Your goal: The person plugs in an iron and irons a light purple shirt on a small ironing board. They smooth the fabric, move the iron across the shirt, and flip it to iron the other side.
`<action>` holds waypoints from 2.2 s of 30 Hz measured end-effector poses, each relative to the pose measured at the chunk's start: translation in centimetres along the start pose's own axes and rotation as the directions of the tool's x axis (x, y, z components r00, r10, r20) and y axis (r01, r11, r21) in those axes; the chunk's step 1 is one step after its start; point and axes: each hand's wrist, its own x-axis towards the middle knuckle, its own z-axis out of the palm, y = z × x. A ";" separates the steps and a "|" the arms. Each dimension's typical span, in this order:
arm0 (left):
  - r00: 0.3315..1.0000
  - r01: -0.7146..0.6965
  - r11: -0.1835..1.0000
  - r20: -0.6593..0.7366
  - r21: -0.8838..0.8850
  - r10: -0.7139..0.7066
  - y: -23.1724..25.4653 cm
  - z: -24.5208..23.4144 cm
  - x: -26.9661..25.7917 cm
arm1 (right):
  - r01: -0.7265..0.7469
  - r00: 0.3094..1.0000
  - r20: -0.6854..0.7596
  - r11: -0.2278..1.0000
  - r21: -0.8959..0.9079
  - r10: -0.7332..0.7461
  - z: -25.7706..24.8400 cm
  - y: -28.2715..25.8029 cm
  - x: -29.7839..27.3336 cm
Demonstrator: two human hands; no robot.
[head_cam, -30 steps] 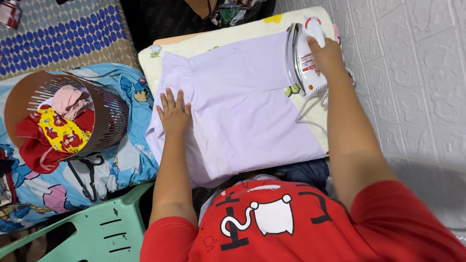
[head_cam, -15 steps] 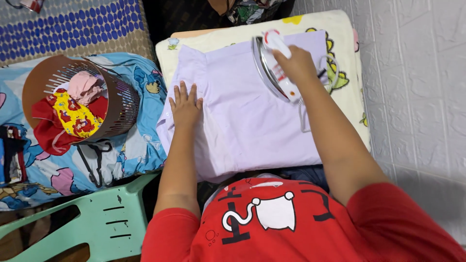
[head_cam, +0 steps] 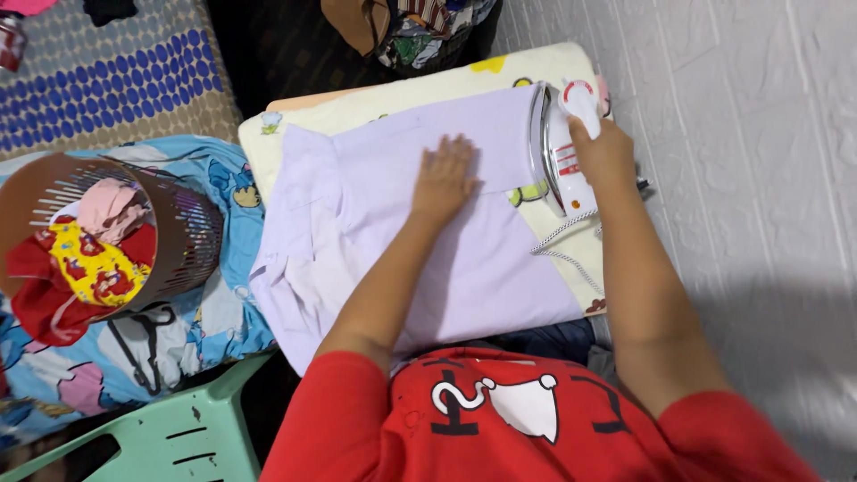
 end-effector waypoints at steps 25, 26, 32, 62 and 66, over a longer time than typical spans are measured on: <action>0.762 0.639 0.769 -0.128 -0.006 -0.634 -12.9 -8.6 -15.8 | 0.373 0.880 0.272 0.921 0.109 -0.389 6.3 -9.6 2.1; 0.765 0.633 0.774 -0.137 -0.015 -0.629 -12.9 -8.7 -15.6 | 0.206 0.895 0.355 0.955 0.211 -0.271 6.2 -11.0 2.2; 0.764 0.631 0.766 -0.075 -0.120 -0.641 -13.5 -10.2 -16.5 | -0.010 0.715 0.681 0.972 0.235 -0.157 4.6 -12.6 -3.4; 0.989 0.146 0.968 0.031 -0.204 -0.142 -8.4 -9.8 -23.6 | -0.050 0.933 0.359 0.997 0.058 0.026 3.5 2.2 -21.9; 0.991 0.133 0.959 0.055 -0.250 -0.123 -8.7 -9.8 -23.7 | 0.175 0.970 0.149 0.978 0.112 -0.190 6.1 -1.3 -19.8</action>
